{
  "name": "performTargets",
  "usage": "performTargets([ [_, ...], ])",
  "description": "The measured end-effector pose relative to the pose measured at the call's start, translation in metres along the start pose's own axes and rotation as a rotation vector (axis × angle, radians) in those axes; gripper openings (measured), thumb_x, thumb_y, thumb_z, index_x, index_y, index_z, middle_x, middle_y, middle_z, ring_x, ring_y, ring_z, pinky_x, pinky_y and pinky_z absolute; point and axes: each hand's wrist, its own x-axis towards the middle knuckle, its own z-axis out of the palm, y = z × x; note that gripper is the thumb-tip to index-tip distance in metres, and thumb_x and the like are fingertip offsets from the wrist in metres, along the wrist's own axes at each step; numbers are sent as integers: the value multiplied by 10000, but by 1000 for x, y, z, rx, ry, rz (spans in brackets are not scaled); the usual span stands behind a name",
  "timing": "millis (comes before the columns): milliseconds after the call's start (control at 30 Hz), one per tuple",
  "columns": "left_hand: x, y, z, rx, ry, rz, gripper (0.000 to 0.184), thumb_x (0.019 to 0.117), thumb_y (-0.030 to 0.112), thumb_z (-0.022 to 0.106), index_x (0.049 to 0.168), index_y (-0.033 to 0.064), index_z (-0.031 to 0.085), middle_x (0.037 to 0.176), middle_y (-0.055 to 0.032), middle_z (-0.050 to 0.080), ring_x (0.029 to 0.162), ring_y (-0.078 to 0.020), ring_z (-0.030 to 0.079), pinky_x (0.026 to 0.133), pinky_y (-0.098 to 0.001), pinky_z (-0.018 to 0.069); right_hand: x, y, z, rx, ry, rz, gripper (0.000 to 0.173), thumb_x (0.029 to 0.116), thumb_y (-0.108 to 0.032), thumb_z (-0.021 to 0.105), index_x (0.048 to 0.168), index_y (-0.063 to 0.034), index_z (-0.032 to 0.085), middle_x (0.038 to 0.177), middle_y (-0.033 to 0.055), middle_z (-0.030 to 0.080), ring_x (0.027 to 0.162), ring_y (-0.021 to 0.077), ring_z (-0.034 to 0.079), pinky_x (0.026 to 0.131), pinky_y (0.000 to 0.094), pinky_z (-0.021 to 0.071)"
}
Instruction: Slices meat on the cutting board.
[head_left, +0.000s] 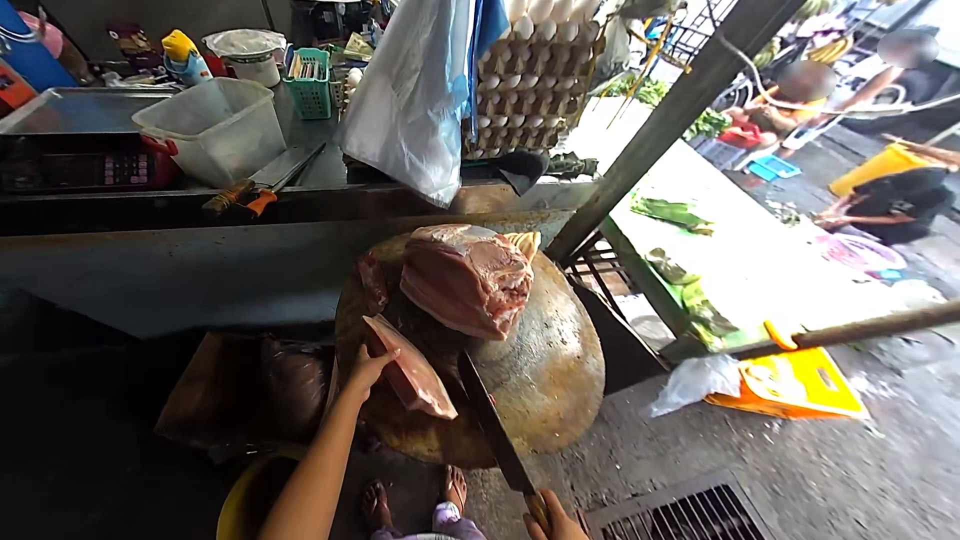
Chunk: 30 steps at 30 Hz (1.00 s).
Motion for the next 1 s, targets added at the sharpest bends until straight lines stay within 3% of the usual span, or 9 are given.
performTargets([
  [133, -12, 0, 15, 46, 75, 2, 926, 949, 297, 758, 1617, 48, 168, 1590, -294, 322, 1404, -443, 440, 1056, -600, 471, 9, -15, 2, 73, -47, 36, 422, 1025, -198, 587, 1382, 20, 525, 1029, 281, 691, 960, 436, 696, 870, 605, 526],
  [267, -26, -8, 10, 16, 43, 3, 951, 963, 301, 740, 1638, 69, 112, 1648, -266, 232, 1445, -442, 390, 1069, -616, 454, 16, -32, 22, 338, 72, -155, 447, 1035, -291, 594, 1324, 48, 556, 854, 199, 679, 716, 319, 686, 730, 521, 571],
  [367, -28, -8, 12, -20, 59, 2, 912, 962, 272, 742, 1634, 87, 154, 1604, -268, 321, 1336, -424, 520, 979, -553, 541, 25, -67, 34, 392, 142, -282, 451, 1034, -324, 567, 1321, 23, 562, 792, 152, 671, 665, 278, 680, 683, 489, 581],
  [533, -31, -10, 12, -54, 69, 10, 879, 966, 263, 739, 1628, 84, 190, 1601, -265, 330, 1301, -420, 556, 942, -528, 572, 44, -117, 37, 227, 207, -356, 451, 1052, -356, 558, 1324, 3, 574, 842, 169, 678, 755, 323, 687, 736, 519, 557],
  [667, -27, -15, 12, -62, 80, 66, 793, 957, 231, 751, 1596, 76, 309, 1430, -266, 532, 1158, -379, 644, 887, -509, 591, 52, -123, 36, 121, 156, -313, 460, 1066, -398, 534, 1310, -11, 577, 875, 178, 683, 809, 342, 692, 779, 527, 553],
  [900, -32, -25, 21, -102, 105, 104, 808, 947, 193, 759, 1578, -5, 296, 1505, -288, 453, 1281, -397, 570, 992, -517, 545, 51, -126, 10, 91, 207, -385, 460, 1061, -382, 547, 1325, -7, 589, 850, 177, 689, 772, 342, 692, 748, 534, 554],
  [1000, -42, -26, 28, -101, 128, 87, 812, 928, 167, 778, 1572, -5, 314, 1509, -274, 459, 1287, -379, 566, 996, -502, 538, 57, -127, -2, 57, 144, -377, 459, 1070, -392, 529, 1328, -16, 577, 856, 173, 682, 780, 335, 690, 762, 521, 554],
])
